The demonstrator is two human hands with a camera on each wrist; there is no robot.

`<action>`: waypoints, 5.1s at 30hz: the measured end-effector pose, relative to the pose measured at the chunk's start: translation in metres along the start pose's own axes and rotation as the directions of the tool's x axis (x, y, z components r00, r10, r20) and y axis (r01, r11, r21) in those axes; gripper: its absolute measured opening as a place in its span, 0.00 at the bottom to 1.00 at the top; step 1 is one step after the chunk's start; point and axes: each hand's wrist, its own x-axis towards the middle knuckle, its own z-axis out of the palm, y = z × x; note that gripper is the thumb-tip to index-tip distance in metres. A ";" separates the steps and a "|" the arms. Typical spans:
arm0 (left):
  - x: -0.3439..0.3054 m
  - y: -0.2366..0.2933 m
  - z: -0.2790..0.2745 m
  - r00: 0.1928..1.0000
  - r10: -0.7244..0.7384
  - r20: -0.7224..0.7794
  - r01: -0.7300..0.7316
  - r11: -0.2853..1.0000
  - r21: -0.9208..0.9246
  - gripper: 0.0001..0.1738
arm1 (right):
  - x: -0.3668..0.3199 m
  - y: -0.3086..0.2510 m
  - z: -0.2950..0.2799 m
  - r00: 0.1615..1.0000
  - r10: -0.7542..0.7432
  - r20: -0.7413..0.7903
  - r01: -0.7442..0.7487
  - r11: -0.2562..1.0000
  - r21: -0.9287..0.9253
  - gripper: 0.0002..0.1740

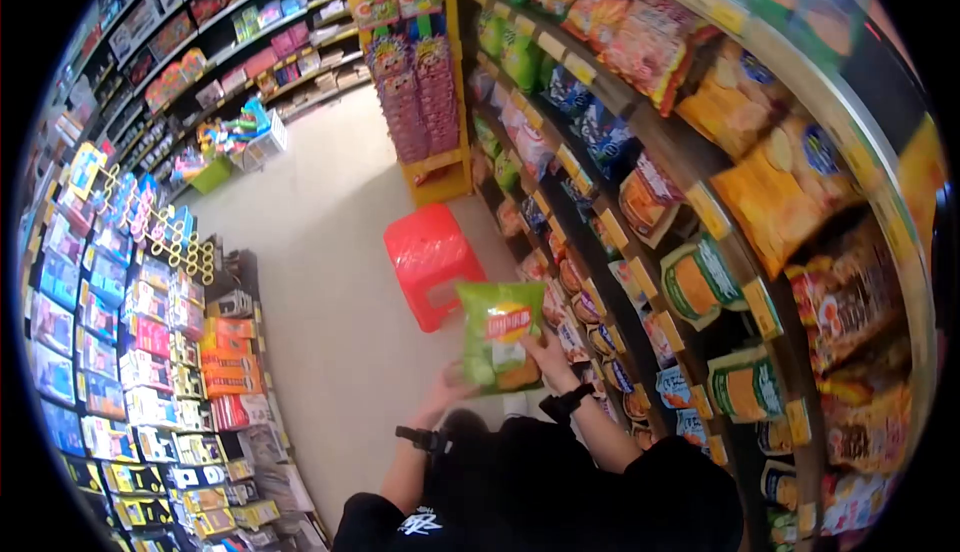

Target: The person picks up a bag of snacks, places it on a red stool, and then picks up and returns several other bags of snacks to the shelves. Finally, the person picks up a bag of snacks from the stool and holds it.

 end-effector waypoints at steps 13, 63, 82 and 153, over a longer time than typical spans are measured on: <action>0.185 -0.049 -0.185 0.960 -0.219 -0.172 0.204 0.974 -0.103 0.23 | 0.188 0.073 0.081 0.890 0.452 0.068 -0.454 0.890 0.029 0.23; 0.057 -0.165 0.161 0.389 -0.546 0.742 -0.254 0.711 0.656 0.14 | -0.428 0.164 0.071 -0.236 0.352 -0.906 0.510 0.838 0.193 0.21; -0.161 -0.251 0.425 -0.046 -0.563 0.825 -0.384 0.773 0.506 0.09 | -0.621 0.172 0.045 -0.569 0.523 -0.635 0.633 0.771 0.068 0.16; -0.358 -0.206 0.348 0.576 -0.106 0.811 -0.366 0.853 0.371 0.45 | -0.673 0.008 -0.192 0.937 -0.175 -0.304 0.267 0.917 0.295 0.38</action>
